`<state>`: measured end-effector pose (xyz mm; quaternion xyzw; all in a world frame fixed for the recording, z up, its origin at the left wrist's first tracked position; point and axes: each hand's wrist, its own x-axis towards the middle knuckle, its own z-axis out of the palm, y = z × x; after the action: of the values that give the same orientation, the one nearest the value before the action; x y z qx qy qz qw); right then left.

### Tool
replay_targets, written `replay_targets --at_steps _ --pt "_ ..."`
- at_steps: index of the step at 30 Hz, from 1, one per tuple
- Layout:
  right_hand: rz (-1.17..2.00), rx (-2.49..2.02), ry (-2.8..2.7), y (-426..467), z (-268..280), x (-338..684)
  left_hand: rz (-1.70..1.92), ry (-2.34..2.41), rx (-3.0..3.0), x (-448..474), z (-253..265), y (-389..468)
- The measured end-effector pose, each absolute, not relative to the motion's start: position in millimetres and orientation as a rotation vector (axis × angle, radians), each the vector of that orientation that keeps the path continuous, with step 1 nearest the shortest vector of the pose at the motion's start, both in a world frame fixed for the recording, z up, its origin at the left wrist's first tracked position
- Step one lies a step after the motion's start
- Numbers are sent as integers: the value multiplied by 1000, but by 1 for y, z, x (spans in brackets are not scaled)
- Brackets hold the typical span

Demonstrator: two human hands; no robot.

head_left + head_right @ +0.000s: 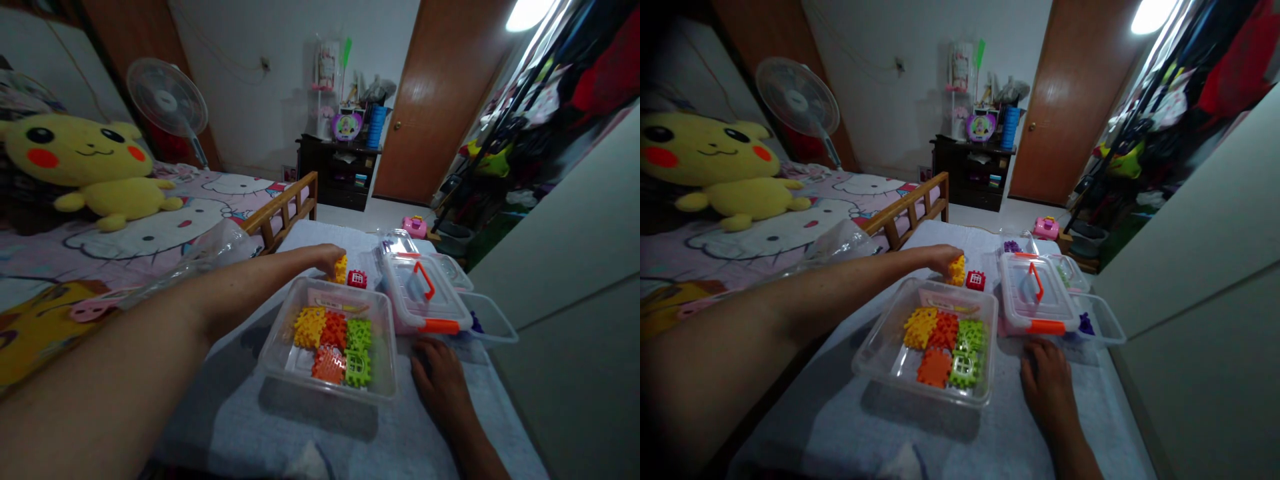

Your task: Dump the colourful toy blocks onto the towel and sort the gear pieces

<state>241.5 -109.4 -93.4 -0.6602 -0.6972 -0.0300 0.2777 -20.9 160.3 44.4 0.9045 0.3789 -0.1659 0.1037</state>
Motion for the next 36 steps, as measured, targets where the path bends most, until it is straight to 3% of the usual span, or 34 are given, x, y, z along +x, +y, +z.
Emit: replay_targets --at_steps 8,11,16,23,36 --pt "-119 -1802 -1911 -108 -93 243 -113 997 2876 -53 122 108" --pt "-128 -1803 -1923 -107 -93 244 -174 885 2856 -65 141 61" --pt "-155 -1798 -1924 -105 -95 245 -432 736 2728 -79 121 5" --pt "-166 -1790 -1946 -105 -95 246 -883 678 2688 -78 92 -2" --pt "-124 -1808 -1945 -106 -92 246 -887 489 2847 -71 72 0"
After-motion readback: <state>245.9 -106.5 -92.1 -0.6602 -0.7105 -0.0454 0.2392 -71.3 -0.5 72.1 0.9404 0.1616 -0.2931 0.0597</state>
